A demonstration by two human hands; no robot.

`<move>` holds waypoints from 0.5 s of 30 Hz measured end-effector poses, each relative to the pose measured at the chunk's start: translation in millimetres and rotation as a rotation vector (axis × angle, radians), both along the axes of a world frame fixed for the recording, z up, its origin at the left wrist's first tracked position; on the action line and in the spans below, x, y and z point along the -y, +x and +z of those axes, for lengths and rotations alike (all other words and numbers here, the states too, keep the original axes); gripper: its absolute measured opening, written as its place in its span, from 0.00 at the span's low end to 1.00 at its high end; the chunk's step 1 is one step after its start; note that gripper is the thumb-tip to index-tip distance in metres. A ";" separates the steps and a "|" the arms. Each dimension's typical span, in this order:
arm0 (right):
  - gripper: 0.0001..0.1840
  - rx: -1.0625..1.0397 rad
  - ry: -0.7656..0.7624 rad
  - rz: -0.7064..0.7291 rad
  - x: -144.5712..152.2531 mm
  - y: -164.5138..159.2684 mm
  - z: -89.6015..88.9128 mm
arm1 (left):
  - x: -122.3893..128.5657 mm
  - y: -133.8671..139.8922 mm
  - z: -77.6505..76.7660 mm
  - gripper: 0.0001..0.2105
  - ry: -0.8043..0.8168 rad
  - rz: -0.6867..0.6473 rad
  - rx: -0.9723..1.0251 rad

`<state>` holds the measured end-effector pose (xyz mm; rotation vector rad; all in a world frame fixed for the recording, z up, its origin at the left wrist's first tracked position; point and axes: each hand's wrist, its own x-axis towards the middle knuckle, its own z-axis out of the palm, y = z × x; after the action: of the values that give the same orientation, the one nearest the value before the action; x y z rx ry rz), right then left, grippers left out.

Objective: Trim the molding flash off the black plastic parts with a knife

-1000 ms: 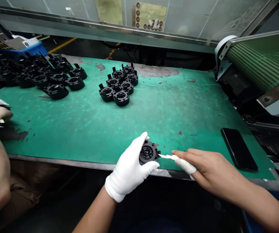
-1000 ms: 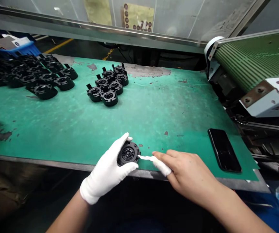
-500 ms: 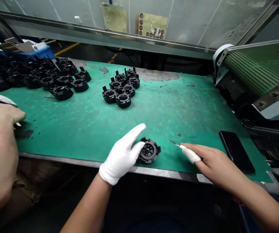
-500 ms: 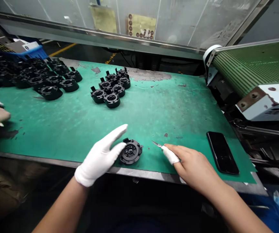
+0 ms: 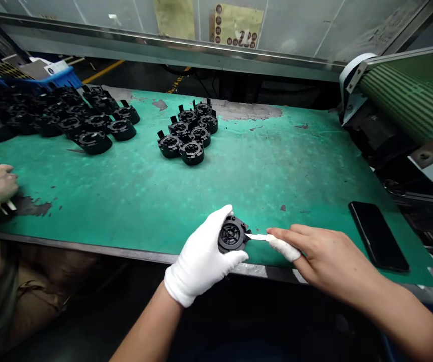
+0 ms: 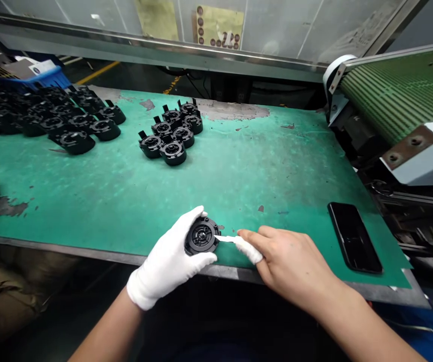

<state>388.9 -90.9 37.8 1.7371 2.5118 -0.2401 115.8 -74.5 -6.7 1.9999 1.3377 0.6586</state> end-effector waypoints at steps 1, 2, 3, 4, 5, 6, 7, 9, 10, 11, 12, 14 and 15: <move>0.27 0.078 0.034 -0.058 -6.9 9.9 -2.7 | -0.3 -0.2 0.8 0.44 0.006 0.004 -0.003; 0.27 0.151 0.071 -0.145 -12.9 20.4 -5.0 | -0.2 -0.1 1.3 0.43 0.012 0.011 -0.004; 0.26 0.185 0.079 -0.211 -17.3 30.1 -6.5 | 0.0 0.1 1.3 0.42 0.019 0.017 -0.004; 0.26 0.177 0.076 -0.232 -19.2 37.4 -7.0 | 0.3 0.6 0.8 0.42 0.029 0.021 -0.001; 0.26 0.127 0.074 -0.225 -18.5 41.2 -6.3 | 0.7 1.1 0.0 0.42 0.039 0.021 0.003; 0.25 0.045 0.058 -0.184 -15.2 41.0 -4.5 | 1.0 1.6 -1.1 0.41 0.049 0.018 0.008; 0.25 -0.052 0.022 -0.114 -10.0 36.8 -2.1 | 1.2 2.0 -2.3 0.41 0.058 0.015 0.012; 0.25 -0.215 -0.103 0.045 2.2 21.0 2.3 | 1.6 2.6 -4.3 0.41 0.066 0.025 0.018; 0.25 -0.245 -0.156 0.094 6.9 12.4 3.1 | 1.7 2.8 -4.9 0.41 0.066 0.034 0.018; 0.25 -0.237 -0.169 0.103 9.6 5.3 2.6 | 1.9 3.0 -5.1 0.41 0.065 0.040 0.018; 0.26 -0.195 -0.141 0.064 10.3 0.9 0.6 | 1.9 3.2 -4.8 0.41 0.064 0.041 0.018; 0.26 -0.098 -0.026 -0.090 6.6 0.8 -6.6 | 1.6 3.5 -2.7 0.41 0.056 0.033 0.020; 0.26 -0.080 0.027 -0.166 3.8 4.1 -10.7 | 1.1 3.5 -1.0 0.41 0.045 0.019 0.019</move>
<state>393.1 -94.7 27.1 1.9881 2.4355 -0.2932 119.3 -75.5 -7.7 2.0138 1.3433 0.7213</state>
